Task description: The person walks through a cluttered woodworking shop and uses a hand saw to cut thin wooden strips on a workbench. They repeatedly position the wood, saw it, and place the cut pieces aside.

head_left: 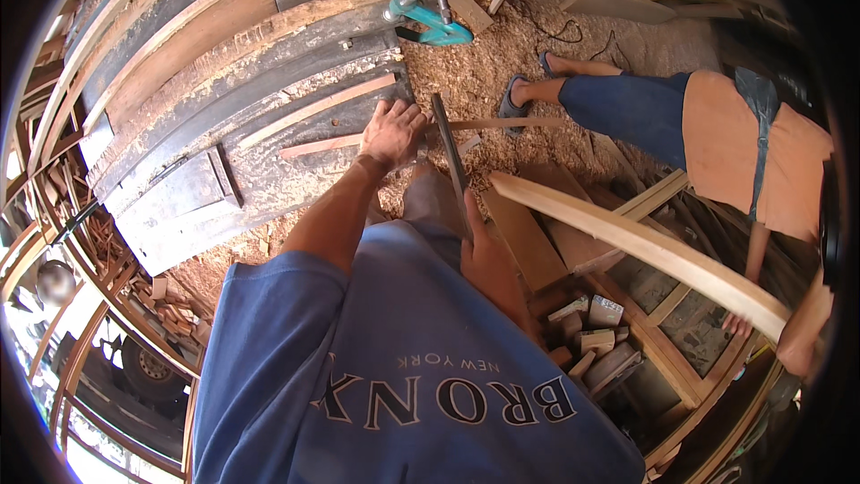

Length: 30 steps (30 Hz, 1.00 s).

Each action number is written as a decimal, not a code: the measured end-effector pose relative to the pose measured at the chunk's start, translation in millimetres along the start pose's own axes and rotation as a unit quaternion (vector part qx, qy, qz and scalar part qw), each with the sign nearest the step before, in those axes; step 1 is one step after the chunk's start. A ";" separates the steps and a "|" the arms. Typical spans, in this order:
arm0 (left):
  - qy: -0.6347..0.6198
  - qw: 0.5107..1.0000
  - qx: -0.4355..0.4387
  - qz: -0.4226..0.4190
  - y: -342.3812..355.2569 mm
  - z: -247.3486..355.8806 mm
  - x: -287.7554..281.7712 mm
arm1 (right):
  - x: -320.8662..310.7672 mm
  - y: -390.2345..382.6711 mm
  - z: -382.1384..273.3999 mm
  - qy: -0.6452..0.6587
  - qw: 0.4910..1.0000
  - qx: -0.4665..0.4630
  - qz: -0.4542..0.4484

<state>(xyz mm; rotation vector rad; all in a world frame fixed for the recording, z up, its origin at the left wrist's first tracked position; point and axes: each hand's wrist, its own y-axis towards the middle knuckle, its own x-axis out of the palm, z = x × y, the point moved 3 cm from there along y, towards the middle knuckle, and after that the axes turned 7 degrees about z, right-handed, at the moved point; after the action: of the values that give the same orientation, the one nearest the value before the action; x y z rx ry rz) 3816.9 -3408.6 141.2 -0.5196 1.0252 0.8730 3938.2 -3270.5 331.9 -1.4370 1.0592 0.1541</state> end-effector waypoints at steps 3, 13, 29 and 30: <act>-0.010 1.000 -0.006 0.002 1.2 0.1 -1.8 | 6.3 38.3 -12.0 0.048 0.992 -0.085 0.081; -0.038 0.998 -0.021 0.054 1.1 -0.1 3.6 | 23.1 5.8 67.4 0.191 0.976 -0.025 0.103; 0.074 0.977 -0.110 0.169 -32.5 7.8 -20.6 | 171.1 132.1 258.2 0.630 0.718 0.280 -0.099; 0.066 0.979 -0.079 0.176 -35.7 19.9 -18.7 | 172.4 140.6 260.4 0.654 0.688 0.300 -0.094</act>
<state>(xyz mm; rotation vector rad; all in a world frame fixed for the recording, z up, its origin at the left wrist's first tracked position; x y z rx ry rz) 3852.0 -3421.3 166.2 -0.5442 1.1963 1.2546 4070.8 -3106.6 62.0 -0.8674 1.8043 -1.4720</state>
